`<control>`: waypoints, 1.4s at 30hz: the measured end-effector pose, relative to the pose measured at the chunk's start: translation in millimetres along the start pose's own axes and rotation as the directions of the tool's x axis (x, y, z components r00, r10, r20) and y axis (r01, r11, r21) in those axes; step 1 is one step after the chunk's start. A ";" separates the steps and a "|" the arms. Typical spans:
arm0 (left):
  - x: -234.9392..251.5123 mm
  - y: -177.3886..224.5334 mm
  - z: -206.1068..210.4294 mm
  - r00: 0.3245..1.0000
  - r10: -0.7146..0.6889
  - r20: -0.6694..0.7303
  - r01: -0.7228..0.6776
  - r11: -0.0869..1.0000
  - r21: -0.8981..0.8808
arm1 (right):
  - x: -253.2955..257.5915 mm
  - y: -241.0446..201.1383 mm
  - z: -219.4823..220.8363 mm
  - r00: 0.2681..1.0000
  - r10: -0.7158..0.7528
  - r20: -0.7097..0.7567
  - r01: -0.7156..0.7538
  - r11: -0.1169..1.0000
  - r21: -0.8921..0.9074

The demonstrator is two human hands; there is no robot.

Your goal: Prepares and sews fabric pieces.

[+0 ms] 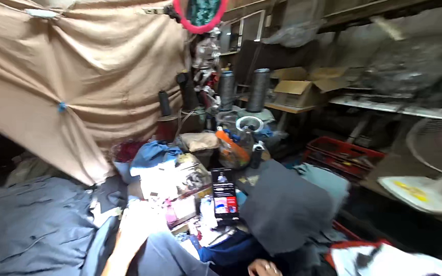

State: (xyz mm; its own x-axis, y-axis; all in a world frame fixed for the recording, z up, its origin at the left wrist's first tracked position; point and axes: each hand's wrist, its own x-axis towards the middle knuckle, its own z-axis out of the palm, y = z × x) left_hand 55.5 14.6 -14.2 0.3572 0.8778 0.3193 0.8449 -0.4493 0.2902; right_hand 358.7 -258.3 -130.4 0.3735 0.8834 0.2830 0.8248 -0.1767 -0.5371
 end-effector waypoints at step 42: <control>-86.0 140.3 1.7 0.924 0.360 -0.131 -0.324 0.552 -0.769 | 182.4 -47.3 -297.4 0.850 -0.430 -0.305 0.310 0.876 -0.371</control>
State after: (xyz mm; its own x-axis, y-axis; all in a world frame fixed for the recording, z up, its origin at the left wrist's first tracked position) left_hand 144.0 -123.6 -2.5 0.5819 0.6275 0.5174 0.0444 -0.6597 0.7502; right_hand 514.0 -217.9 183.0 0.0926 0.6944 0.7136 0.9952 -0.0421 -0.0882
